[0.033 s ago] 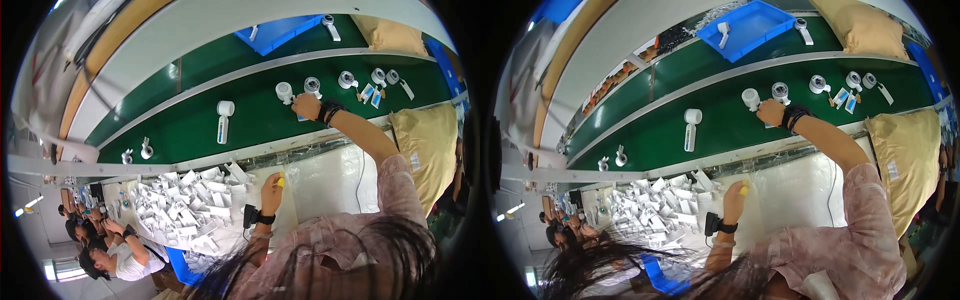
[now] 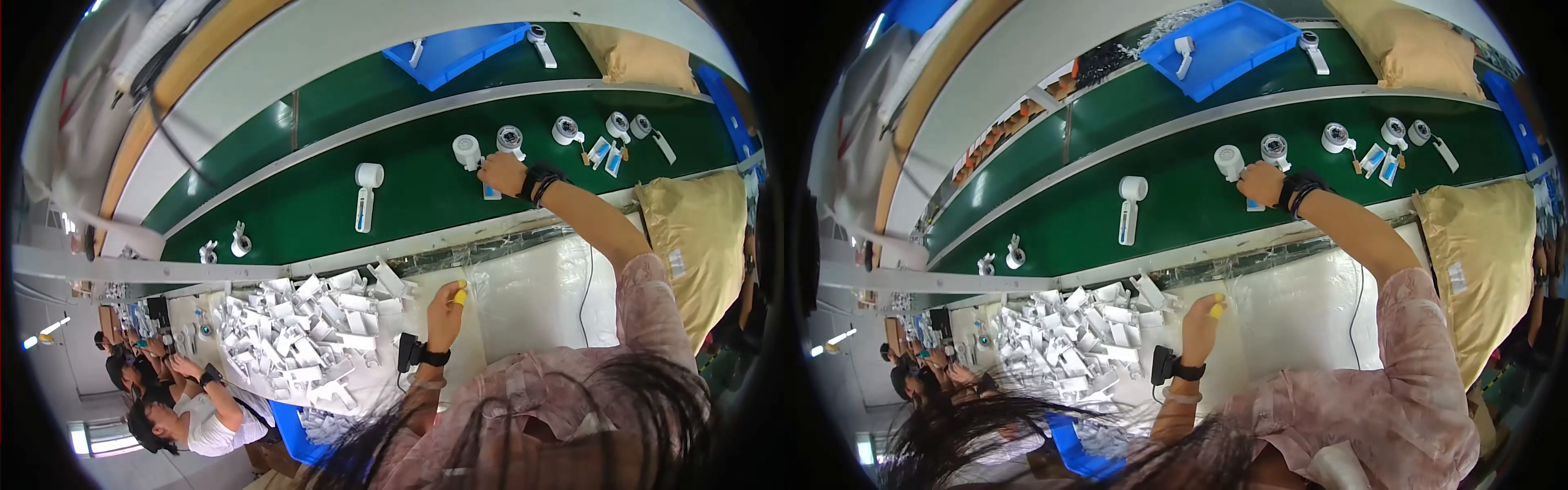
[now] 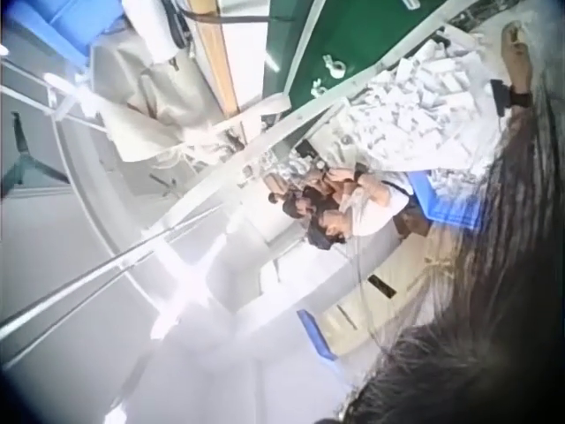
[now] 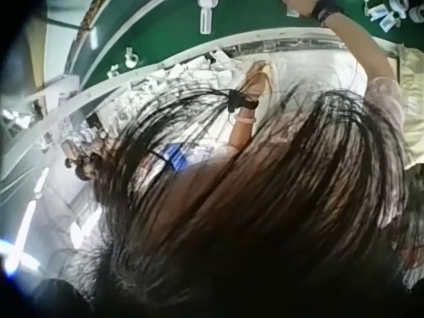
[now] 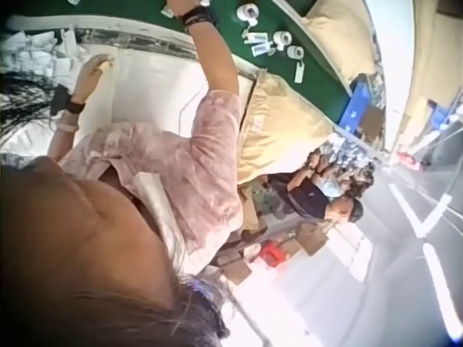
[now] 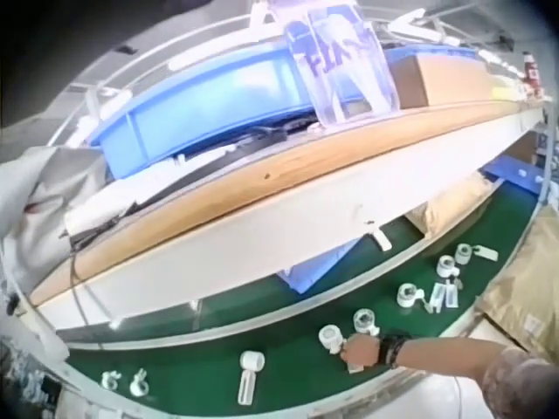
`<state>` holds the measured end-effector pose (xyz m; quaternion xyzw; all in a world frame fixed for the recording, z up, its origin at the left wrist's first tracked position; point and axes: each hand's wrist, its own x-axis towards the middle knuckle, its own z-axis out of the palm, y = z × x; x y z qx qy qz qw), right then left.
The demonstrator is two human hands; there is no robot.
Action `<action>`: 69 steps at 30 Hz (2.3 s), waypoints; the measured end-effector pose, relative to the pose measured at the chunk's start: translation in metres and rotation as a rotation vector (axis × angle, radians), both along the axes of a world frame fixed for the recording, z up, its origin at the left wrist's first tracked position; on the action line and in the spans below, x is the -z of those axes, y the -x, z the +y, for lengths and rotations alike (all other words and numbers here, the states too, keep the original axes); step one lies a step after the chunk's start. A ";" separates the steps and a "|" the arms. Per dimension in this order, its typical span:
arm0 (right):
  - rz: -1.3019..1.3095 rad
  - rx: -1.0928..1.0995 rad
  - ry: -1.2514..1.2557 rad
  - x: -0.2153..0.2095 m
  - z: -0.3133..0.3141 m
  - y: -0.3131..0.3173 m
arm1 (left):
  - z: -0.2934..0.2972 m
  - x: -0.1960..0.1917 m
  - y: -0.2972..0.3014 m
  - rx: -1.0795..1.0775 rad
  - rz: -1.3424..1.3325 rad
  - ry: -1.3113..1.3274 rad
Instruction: The person assembles a handheld fan by inserting a battery into a white plastic housing, pressing a fan motor component into place, and snapping on the front cover. Once finished, the person places the completed fan onto the green conveyor belt.
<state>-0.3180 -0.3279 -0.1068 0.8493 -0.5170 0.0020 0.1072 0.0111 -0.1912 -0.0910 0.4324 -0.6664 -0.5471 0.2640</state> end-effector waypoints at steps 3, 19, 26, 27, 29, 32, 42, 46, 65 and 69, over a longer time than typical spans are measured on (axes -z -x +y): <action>-0.112 0.062 -0.120 -0.028 0.025 -0.014 | 0.012 -0.030 0.007 -0.065 0.006 0.058; -1.672 0.006 -0.800 -0.144 0.265 -0.107 | 0.072 -0.112 0.011 0.343 0.037 0.237; -1.992 0.028 -0.843 -0.164 0.312 -0.117 | 0.105 -0.105 0.015 0.219 0.439 -0.244; -1.837 0.121 -0.812 -0.167 0.317 -0.116 | 0.109 -0.106 0.013 0.226 0.439 -0.242; -1.682 0.214 -0.772 -0.171 0.327 -0.112 | 0.112 -0.109 0.007 0.174 0.368 -0.195; -1.369 0.019 -0.750 -0.169 0.337 -0.104 | 0.105 -0.126 0.001 0.276 0.288 -0.041; -1.514 -0.102 -1.432 -0.128 0.340 -0.103 | 0.122 -0.194 0.009 0.641 -0.235 -0.103; -1.568 -0.003 -1.179 -0.137 0.352 -0.108 | 0.119 -0.171 0.000 0.452 -0.068 -0.202; -1.307 0.294 0.001 -0.135 0.351 -0.137 | 0.143 -0.137 0.012 0.128 0.151 -0.297; -1.300 0.192 0.191 -0.135 0.352 -0.142 | 0.148 -0.132 0.013 0.084 0.342 -0.385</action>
